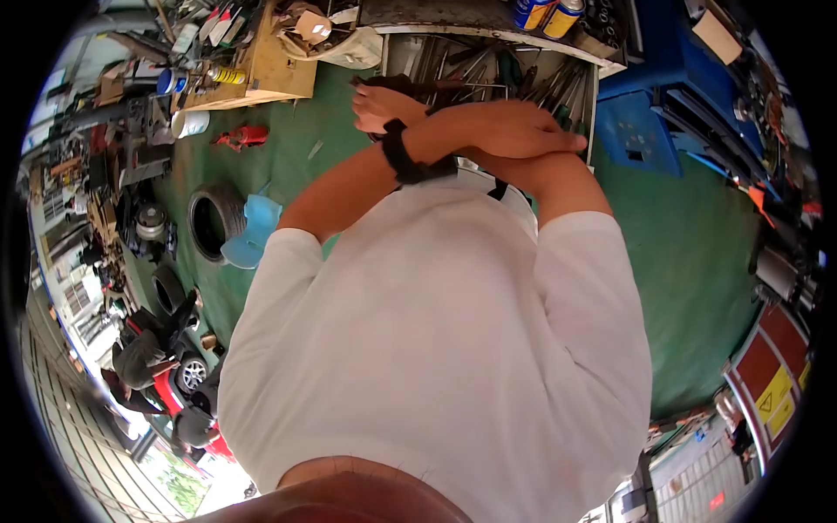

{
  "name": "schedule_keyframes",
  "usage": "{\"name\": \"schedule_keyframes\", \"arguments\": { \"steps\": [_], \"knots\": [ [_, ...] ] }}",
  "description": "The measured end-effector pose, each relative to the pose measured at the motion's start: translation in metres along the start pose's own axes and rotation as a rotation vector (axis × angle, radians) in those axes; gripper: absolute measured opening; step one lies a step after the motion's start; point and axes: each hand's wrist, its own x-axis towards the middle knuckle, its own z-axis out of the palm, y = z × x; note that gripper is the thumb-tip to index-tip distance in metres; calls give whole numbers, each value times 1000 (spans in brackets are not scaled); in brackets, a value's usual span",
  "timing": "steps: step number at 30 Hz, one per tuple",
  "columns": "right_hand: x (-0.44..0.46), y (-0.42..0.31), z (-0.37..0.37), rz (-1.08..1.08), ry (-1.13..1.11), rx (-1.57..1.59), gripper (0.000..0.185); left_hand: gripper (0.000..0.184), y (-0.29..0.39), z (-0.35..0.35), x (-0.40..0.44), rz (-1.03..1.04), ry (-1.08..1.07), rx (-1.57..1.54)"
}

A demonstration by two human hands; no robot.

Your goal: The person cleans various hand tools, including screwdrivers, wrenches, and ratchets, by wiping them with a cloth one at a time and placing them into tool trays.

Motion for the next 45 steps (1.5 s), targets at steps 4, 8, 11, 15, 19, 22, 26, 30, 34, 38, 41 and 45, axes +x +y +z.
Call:
{"name": "schedule_keyframes", "arguments": {
  "steps": [4, 8, 11, 15, 19, 22, 26, 30, 34, 38, 41, 45],
  "knots": [
    [-41, -10, -10, -172, 14, 131, 21, 74, -45, 28, 19, 70, 89, -103],
    [-39, -4, -4, -235, 139, -34, 15, 78, -27, 25, 32, -84, 66, -28],
    [-25, -19, 38, -165, 85, 70, 10, 76, 51, 23, 4, -120, 116, -52],
    [-43, -12, -30, -229, 22, 74, 10, 68, 17, 39, 22, 216, 68, -19],
    [-59, -18, -65, -214, -53, 83, 12, 56, -24, 59, -8, 418, 359, -41],
    [-54, -20, -34, -180, 36, 82, 8, 50, -6, 65, -2, 439, 430, 116],
    [-28, -39, -9, -201, 96, 121, 14, 43, 75, 56, 0, 255, 17, 147],
    [-36, -46, -18, -262, 27, 179, 6, 34, 51, 85, 3, 741, 361, 145],
    [-60, -35, -19, -218, 155, 214, 8, 37, -34, 87, -32, 283, 614, 408],
    [-86, -42, -64, -105, 105, 130, 14, 30, -70, 118, -77, 539, 855, 530],
    [-82, -73, -87, -129, -283, 48, 11, 20, -44, 146, -112, 570, 726, 350],
    [-73, -99, -106, -172, -233, -6, 11, 14, -48, 153, -127, 523, 899, 211]
  ]
}}
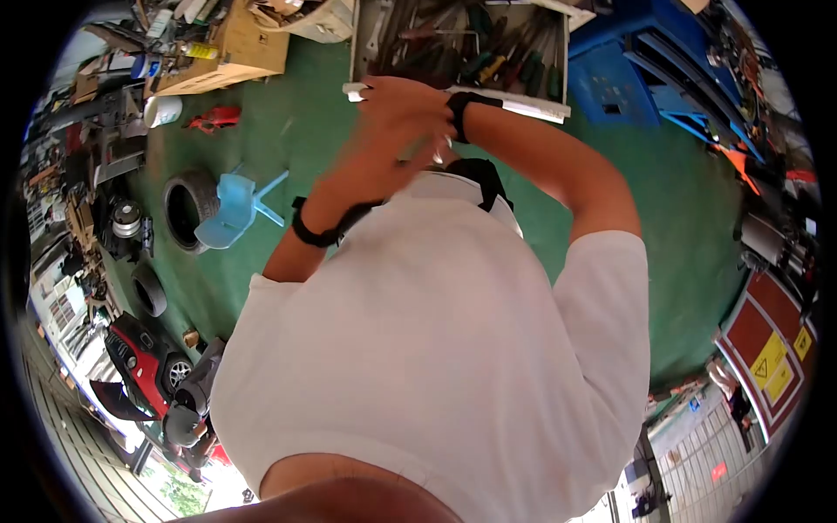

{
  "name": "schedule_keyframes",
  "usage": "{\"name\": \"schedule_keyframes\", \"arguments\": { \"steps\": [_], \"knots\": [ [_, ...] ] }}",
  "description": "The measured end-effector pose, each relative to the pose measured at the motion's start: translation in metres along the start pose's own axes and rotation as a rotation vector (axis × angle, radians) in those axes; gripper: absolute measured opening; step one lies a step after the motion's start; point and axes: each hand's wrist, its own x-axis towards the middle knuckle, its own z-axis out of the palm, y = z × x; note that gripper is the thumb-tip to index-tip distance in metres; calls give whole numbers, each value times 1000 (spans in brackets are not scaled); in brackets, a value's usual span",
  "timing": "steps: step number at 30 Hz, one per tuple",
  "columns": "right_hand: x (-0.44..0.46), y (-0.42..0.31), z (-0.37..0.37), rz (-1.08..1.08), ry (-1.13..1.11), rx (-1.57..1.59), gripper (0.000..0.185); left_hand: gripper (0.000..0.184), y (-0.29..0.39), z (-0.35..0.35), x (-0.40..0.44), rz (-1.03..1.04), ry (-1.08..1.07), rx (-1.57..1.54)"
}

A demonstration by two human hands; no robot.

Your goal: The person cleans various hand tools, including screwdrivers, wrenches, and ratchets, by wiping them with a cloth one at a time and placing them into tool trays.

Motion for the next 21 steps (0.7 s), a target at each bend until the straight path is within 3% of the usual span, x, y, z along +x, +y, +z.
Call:
{"name": "schedule_keyframes", "arguments": {
  "steps": [1, 3, 5, 6, 11, 14, 17, 21],
  "knots": [
    [-7, -20, -25, 237, 333, 698, 10, 16, -4, -1, -7, -76, 70, 45],
    [-4, -60, 44, 404, 639, 1161, 12, 19, -10, -4, -19, -123, 60, 104],
    [-14, -74, 19, 500, 475, 1438, 12, 33, -14, -6, -36, -194, -46, 183],
    [-17, -81, 9, 531, 406, 1502, 12, 33, -5, -4, -40, -193, -50, 169],
    [-21, -112, -13, 555, 307, 1557, 12, 66, 44, -9, -39, -205, -185, 142],
    [-24, -124, -19, 538, 276, 1562, 12, 68, 71, 4, -39, -373, -300, 109],
    [-28, -134, -23, 519, 250, 1568, 12, 70, 83, 14, -45, -397, -338, -11],
    [-25, -138, -27, 477, 228, 1554, 12, 74, 73, 46, -52, -228, -213, 4]
  ]
}}
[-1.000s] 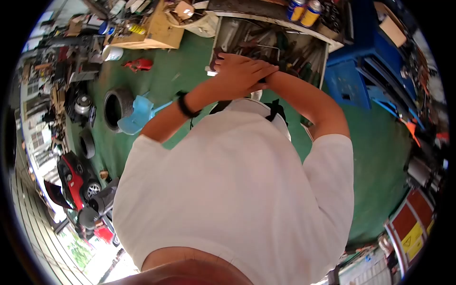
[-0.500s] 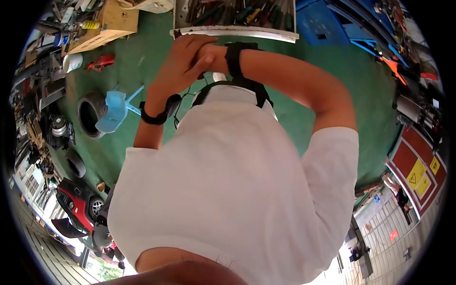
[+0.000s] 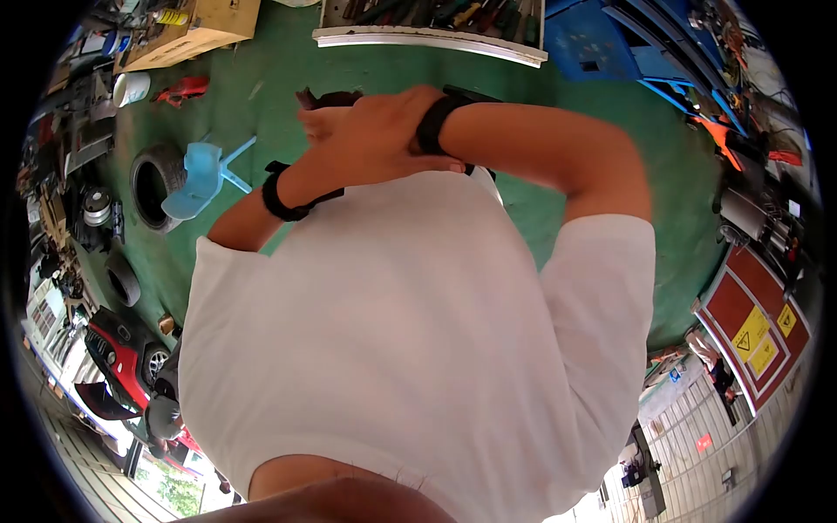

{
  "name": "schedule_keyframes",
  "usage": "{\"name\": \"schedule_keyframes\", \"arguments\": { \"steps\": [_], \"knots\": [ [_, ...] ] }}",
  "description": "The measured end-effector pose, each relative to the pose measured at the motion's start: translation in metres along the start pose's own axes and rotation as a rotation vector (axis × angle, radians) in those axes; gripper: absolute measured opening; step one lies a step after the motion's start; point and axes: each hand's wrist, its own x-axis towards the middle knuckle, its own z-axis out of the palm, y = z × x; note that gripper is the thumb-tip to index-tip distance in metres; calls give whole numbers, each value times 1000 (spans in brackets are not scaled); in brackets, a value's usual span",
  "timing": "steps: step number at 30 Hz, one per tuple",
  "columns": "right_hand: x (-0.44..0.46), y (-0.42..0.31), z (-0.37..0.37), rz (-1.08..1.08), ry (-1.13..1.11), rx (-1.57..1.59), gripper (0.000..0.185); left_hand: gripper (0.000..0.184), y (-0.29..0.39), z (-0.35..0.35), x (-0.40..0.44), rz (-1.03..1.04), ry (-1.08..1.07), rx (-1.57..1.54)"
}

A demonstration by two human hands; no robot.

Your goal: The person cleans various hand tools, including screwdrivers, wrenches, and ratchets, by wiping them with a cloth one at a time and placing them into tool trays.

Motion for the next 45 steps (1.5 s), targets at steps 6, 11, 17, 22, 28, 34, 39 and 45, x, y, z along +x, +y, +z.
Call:
{"name": "schedule_keyframes", "arguments": {
  "steps": [6, 11, 17, 22, 28, 34, 39, 45],
  "knots": [
    [40, -7, 15, -69, -66, -73, 13, 67, 18, -19, 21, -22, 82, 348],
    [58, -12, 19, -49, -127, -93, 13, 54, 41, -5, 80, 153, -73, 6],
    [51, -7, 13, 82, -189, 39, 14, 38, 45, -5, 136, -99, -368, -369],
    [46, 6, 7, 270, -249, 331, 14, 41, 35, -3, 144, -35, -426, -364],
    [15, -67, -31, 222, -73, 125, 18, 49, -6, -38, 127, -71, -679, -158],
    [36, 12, 8, -117, 11, -177, 25, 49, 33, -3, 161, -275, -641, -556],
    [39, -3, 11, -249, -204, -745, 16, 60, 11, 10, 170, -684, -900, -832],
    [24, -32, -7, -360, -441, -1163, 14, 70, 48, 6, 181, -523, -831, -460]
  ]
}}
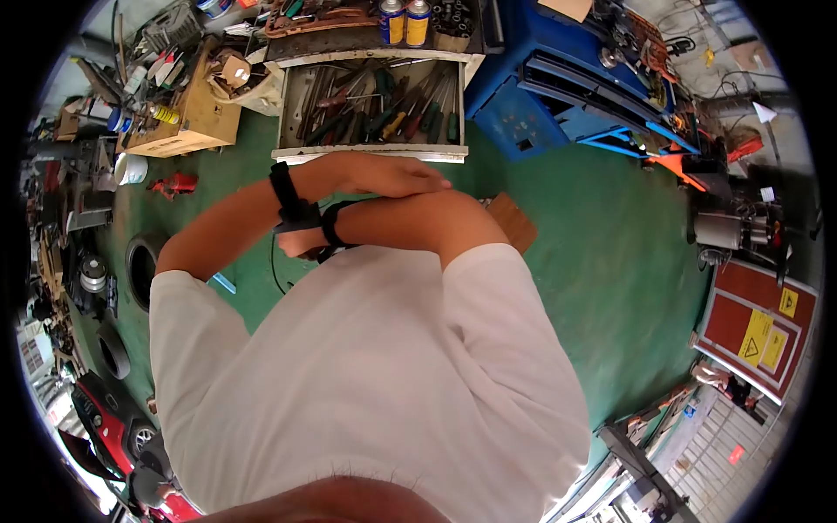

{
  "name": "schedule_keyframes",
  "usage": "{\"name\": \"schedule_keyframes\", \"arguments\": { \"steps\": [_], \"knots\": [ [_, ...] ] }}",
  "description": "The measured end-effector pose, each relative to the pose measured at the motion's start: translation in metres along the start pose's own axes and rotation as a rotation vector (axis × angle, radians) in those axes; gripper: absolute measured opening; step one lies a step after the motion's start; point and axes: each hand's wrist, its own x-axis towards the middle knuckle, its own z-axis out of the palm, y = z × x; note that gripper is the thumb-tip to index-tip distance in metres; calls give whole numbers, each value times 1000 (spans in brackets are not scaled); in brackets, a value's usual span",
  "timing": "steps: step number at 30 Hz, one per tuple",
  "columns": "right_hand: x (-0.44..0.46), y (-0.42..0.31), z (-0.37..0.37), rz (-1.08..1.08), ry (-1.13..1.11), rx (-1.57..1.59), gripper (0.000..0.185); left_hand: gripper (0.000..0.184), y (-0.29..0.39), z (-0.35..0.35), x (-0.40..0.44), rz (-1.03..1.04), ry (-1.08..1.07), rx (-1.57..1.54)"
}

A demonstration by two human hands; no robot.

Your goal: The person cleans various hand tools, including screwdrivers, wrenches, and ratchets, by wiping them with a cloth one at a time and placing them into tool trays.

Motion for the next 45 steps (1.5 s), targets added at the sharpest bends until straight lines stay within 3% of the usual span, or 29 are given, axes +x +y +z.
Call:
{"name": "schedule_keyframes", "arguments": {
  "steps": [2, 4, 6, 9, 10, 14, 15, 17, 19, 22, 23, 24, 27, 28, 30, 34, 37, 39, 41, 43, 45],
  "knots": [
    [14, 11, 44, -52, 134, -133, 12, 58, 8, -4, 3, 102, -47, 91],
    [34, 32, 110, -113, 496, -445, 5, 55, 6, -6, 14, 179, -33, 212],
    [-6, 27, 77, -92, 386, -447, 6, 53, 13, -12, 23, 261, 8, 341],
    [-43, 14, 23, 208, 171, 784, 9, 60, 21, 13, 43, 482, 131, 208],
    [-47, 15, 33, 189, 170, 781, 9, 60, 22, 16, 54, 471, 148, 205],
    [-80, 15, 25, 186, 358, 312, 8, 50, 35, 10, 71, 369, 99, 330],
    [-87, 15, 19, 205, 315, -67, 11, 49, 41, 5, 69, 337, 82, 426],
    [-115, 18, 10, 338, 358, 1644, 23, 54, 55, -4, 51, 273, -12, 523],
    [-132, 12, 23, 385, 468, 1594, 28, 60, 61, -11, 49, 202, -84, 629],
    [-154, 18, 26, 431, 511, 1506, 25, 61, 53, 12, 70, 311, -19, 522],
    [-160, 24, 22, 444, 520, 1431, 24, 61, 52, 24, 85, 453, 58, 364],
    [-165, 31, 17, 462, 522, 1326, 23, 62, 56, 27, 90, 596, 136, 206],
    [-174, 52, 1, 508, 503, 870, 21, 67, 58, 12, 96, 574, 80, 288],
    [-174, 63, -3, 517, 465, 669, 20, 67, 56, 3, 100, 577, 75, 286],
    [-172, 81, -6, 530, 322, 301, 18, 76, 64, -18, 99, 322, 64, 430],
    [-166, 114, -6, 546, 15, -86, 17, 80, 117, -10, 113, 310, -41, 443],
    [-179, 132, -9, 563, -110, -149, 16, 76, 113, -25, 127, 410, -128, 503],
    [-200, 146, -6, 601, -149, -108, 16, 63, 84, -44, 130, 642, -80, 423],
    [-236, 161, 4, 641, 16, -18, 17, 50, 66, -59, 93, 847, 179, 770],
    [-275, 169, 14, 766, 117, 111, 18, 46, 120, -101, -1, 622, -315, 698],
    [-316, 166, 26, 964, 203, 234, 24, 44, 111, -126, -29, 586, -469, 680]
  ]
}}
